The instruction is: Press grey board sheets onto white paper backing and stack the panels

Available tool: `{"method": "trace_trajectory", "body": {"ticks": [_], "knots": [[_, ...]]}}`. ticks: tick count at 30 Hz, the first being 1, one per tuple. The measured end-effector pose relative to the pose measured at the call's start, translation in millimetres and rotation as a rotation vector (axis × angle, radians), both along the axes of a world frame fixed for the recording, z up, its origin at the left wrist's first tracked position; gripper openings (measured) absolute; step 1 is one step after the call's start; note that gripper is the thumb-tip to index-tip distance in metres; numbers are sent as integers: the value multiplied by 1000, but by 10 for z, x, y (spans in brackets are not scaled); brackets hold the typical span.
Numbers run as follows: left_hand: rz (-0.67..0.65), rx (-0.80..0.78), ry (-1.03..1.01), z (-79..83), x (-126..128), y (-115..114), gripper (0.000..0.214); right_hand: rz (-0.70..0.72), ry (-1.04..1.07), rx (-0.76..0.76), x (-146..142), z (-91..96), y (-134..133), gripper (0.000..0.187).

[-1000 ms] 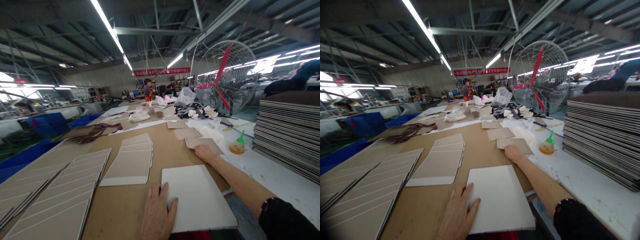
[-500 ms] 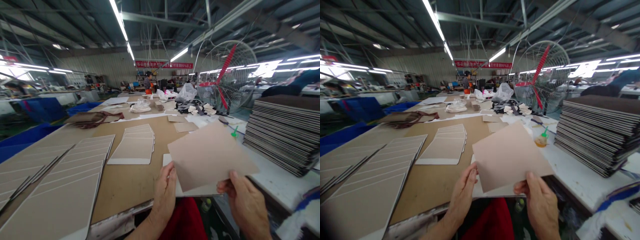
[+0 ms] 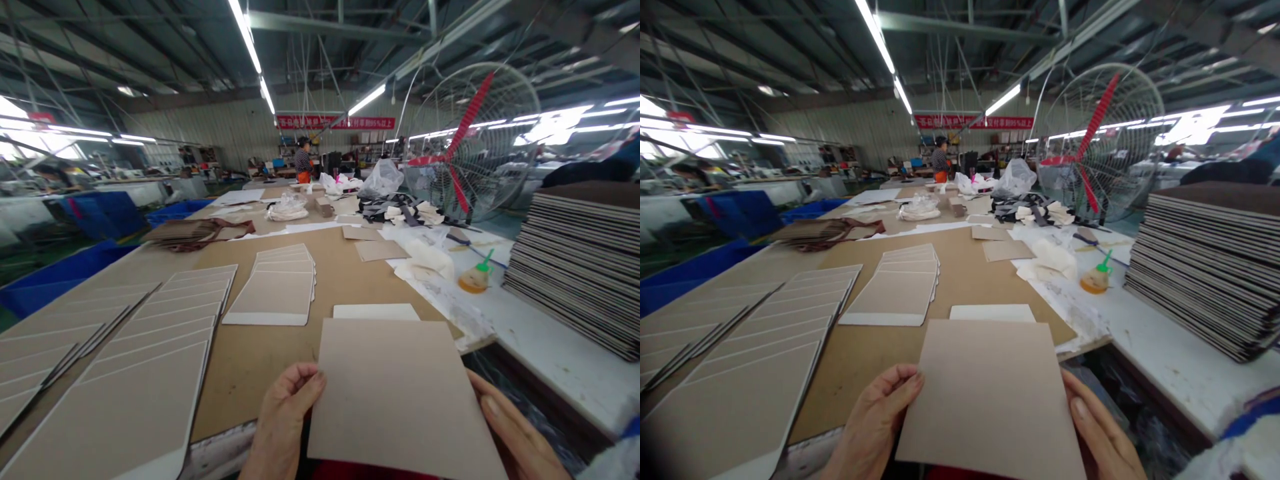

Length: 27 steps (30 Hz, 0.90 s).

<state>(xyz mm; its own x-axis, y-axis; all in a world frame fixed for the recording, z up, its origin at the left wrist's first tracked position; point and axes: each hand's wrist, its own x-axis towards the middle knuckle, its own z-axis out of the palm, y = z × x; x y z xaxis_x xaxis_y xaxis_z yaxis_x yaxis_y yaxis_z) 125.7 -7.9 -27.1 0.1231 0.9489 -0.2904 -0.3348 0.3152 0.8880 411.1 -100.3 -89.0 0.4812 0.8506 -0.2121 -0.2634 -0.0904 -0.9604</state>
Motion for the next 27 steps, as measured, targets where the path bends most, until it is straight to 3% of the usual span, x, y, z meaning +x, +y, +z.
{"method": "trace_trajectory", "body": {"ticks": [3,8,14,19,24,27], "knots": [[1,-5,42,-38,88,42,34,-49,-214,-122,88,-47,43,61],[15,24,202,-151,180,197,54,-79,-454,-126,112,32,180,62],[-92,288,609,-190,238,484,42,-86,-506,-235,175,173,502,64],[-17,377,742,-221,372,737,36,-140,-532,-204,188,355,941,62],[-73,289,800,-223,471,864,17,-92,-500,-216,237,456,1211,55],[-52,239,817,-231,490,918,23,-76,-569,-199,271,423,1264,51]]}}
